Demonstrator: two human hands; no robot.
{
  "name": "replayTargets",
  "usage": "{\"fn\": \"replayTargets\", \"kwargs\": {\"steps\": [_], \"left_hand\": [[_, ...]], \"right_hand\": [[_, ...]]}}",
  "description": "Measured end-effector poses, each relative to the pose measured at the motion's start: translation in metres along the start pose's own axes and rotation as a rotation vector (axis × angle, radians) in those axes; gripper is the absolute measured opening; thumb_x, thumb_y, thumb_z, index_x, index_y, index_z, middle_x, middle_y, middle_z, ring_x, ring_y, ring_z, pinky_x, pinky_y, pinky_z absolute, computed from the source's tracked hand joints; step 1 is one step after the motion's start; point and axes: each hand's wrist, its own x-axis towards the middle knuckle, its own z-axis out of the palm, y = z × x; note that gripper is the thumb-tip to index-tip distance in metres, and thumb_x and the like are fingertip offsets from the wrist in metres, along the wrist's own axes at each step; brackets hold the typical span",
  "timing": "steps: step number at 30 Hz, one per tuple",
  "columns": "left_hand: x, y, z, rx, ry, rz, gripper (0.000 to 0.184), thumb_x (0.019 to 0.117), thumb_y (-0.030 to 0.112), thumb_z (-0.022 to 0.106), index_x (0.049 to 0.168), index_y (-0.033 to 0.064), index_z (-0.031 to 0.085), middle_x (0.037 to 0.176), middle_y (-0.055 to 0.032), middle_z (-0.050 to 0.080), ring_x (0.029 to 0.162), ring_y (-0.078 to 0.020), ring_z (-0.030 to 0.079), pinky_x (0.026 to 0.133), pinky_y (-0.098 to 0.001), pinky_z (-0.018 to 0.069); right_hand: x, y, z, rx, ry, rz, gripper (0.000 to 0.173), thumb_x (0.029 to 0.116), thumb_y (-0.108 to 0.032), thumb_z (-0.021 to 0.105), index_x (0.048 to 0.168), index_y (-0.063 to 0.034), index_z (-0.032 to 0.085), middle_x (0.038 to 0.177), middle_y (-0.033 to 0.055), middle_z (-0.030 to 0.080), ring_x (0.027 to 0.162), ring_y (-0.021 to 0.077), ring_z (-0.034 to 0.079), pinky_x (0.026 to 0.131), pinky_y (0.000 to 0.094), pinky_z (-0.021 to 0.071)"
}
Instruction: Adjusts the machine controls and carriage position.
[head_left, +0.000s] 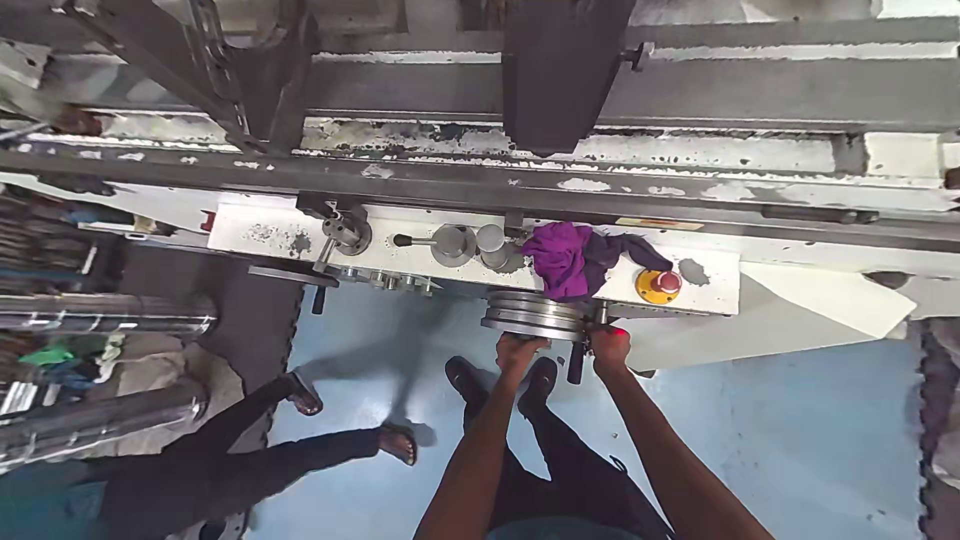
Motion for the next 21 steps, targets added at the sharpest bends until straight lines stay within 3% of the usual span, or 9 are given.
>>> {"fn": "replayTargets", "kwargs": {"steps": [12, 21], "left_hand": [[-0.0046, 0.0038, 0.006, -0.037, 0.01, 0.026, 0.061, 0.0703, 0.028, 0.093, 0.119, 0.0001, 0.069, 0.114, -0.0179, 0.072, 0.113, -0.0324, 0.067, 0.099, -0.0574, 0.0509], [-0.0066, 0.0038, 0.0102, -0.017, 0.005, 0.014, 0.062, 0.0699, 0.03, 0.093, 0.119, 0.0019, 0.069, 0.115, -0.0172, 0.072, 0.115, -0.0336, 0.066, 0.1, -0.0612, 0.0489]], "right_hand": [[-0.008, -0.0061, -0.0088, -0.058, 0.037, -0.039, 0.025, 0.0947, -0.022, 0.07, 0.099, 0.0024, 0.073, 0.097, 0.0221, 0.071, 0.094, 0.0353, 0.068, 0.087, 0.0562, 0.0499], [-0.0058, -0.0025, -0.0113, -0.024, 0.02, -0.023, 0.025, 0.0962, -0.021, 0.069, 0.103, 0.002, 0.073, 0.099, 0.0214, 0.071, 0.095, 0.0339, 0.068, 0.087, 0.0551, 0.0504]]}}
